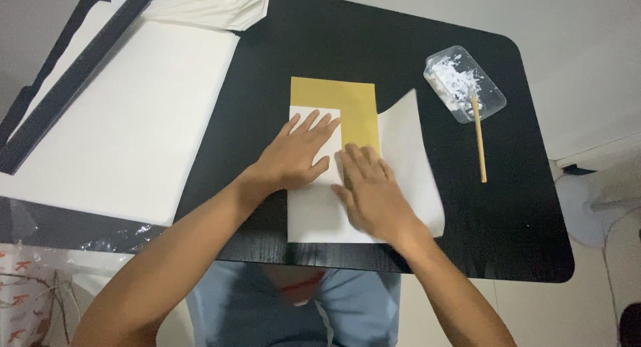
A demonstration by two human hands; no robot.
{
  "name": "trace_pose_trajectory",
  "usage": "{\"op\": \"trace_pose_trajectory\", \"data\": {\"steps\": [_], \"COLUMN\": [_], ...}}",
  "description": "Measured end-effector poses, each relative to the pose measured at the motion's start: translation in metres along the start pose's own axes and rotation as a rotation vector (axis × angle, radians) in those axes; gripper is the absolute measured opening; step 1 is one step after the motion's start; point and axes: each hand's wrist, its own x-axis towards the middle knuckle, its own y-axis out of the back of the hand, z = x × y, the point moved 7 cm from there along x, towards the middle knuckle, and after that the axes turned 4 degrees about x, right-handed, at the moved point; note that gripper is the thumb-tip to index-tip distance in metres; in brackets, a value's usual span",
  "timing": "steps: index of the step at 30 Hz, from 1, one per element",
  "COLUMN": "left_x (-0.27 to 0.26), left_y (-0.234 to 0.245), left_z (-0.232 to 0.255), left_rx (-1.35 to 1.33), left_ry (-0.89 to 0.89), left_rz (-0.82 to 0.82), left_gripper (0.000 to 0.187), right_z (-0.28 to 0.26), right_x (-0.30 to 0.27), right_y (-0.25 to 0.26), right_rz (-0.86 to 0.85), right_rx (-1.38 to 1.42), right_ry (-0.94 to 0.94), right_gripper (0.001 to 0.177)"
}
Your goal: Folding and gluing paper to create a handmade paper bag.
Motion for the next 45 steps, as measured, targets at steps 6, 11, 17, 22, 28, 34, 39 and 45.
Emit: {"op": "trace_pose_trajectory", "data": {"steps": [6,11,17,22,28,34,39,45], "left_x": [0.001,0.001,0.002,0.000,0.007,0.000,-0.037,-0.090], "left_y": [-0.001,0.001,0.000,0.001,-0.005,0.006,0.018,-0.008], "left_z": [-0.001,0.001,0.000,0.001,-0.009,-0.020,-0.032,-0.011], "left_rx": [0.023,0.052,0.039,0.000,-0.036,0.076,0.266,0.242], "left_ry": [-0.006,-0.020,-0.033,0.003,-0.040,-0.070,-0.083,-0.484], "left_rz": [-0.022,-0.042,-0.027,-0.021,0.074,0.016,-0.017,0.240], "left_gripper": [0.074,0.073,0.072,0.075,0.072,0.060,0.054,0.040], "right_z": [0.013,0.011,0.015,-0.001,0.015,0.021,0.022,0.023], "right_x": [0.003,-0.004,0.015,0.031,0.034,0.036,0.037,0.034], "right_y": [0.011,0.021,0.028,0.022,0.011,0.007,0.004,0.006], "right_rz": [-0.123,-0.092,-0.020,-0.098,-0.055,-0.068,-0.066,-0.092], "right_rx": [0.064,0.216,0.064,0.056,0.121,0.111,0.091,0.113], "right_ry": [-0.163,-0.185,-0.108,0.050,0.057,0.087,0.099,0.092], "right_gripper": [0.075,0.079,0.073,0.077,0.079,0.082,0.081,0.083]}}
